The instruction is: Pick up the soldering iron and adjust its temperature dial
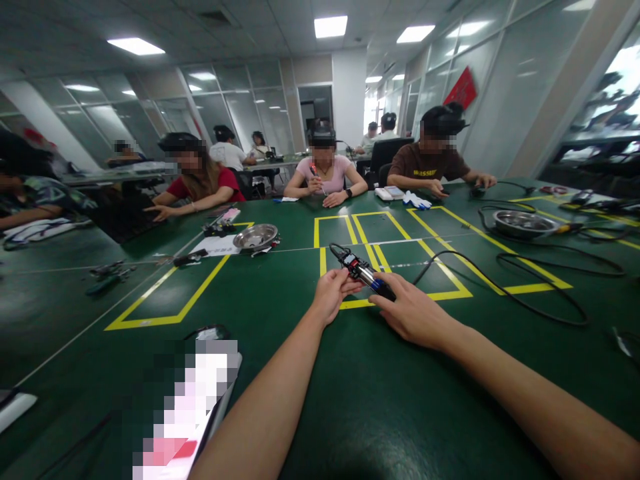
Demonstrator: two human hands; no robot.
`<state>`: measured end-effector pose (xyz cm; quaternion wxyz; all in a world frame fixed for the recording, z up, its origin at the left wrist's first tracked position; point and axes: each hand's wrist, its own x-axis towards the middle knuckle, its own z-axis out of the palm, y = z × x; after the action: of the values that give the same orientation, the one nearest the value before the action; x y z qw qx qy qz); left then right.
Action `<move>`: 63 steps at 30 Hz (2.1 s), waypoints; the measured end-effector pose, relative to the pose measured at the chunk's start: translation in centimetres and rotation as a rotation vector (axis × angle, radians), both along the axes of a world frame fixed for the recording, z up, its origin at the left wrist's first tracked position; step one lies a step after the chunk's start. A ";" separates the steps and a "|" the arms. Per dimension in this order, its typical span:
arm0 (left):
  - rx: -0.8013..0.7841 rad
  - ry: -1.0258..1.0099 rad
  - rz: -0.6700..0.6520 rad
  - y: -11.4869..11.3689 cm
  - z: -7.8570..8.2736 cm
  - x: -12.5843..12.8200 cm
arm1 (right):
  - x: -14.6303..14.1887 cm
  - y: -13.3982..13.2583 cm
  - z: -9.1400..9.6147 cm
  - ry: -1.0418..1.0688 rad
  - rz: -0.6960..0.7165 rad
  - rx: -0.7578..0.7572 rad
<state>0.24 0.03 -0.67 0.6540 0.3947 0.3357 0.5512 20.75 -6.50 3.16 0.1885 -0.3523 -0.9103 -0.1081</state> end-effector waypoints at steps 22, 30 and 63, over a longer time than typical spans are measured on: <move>0.000 -0.076 0.127 0.6 -0.3 -0.2 | 3.1 1.8 -2.4 -0.016 0.080 0.185; 0.010 -0.037 0.127 0.9 -0.9 -0.1 | 0.8 0.5 -0.4 -0.205 0.412 0.058; 0.000 -0.016 0.139 0.3 0.0 0.2 | 0.9 -0.2 -2.5 -0.061 0.414 0.159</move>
<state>0.41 0.33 -0.67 0.6167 0.3660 0.3571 0.5985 21.70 -6.70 0.62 0.2061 -0.1386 -0.9571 -0.1493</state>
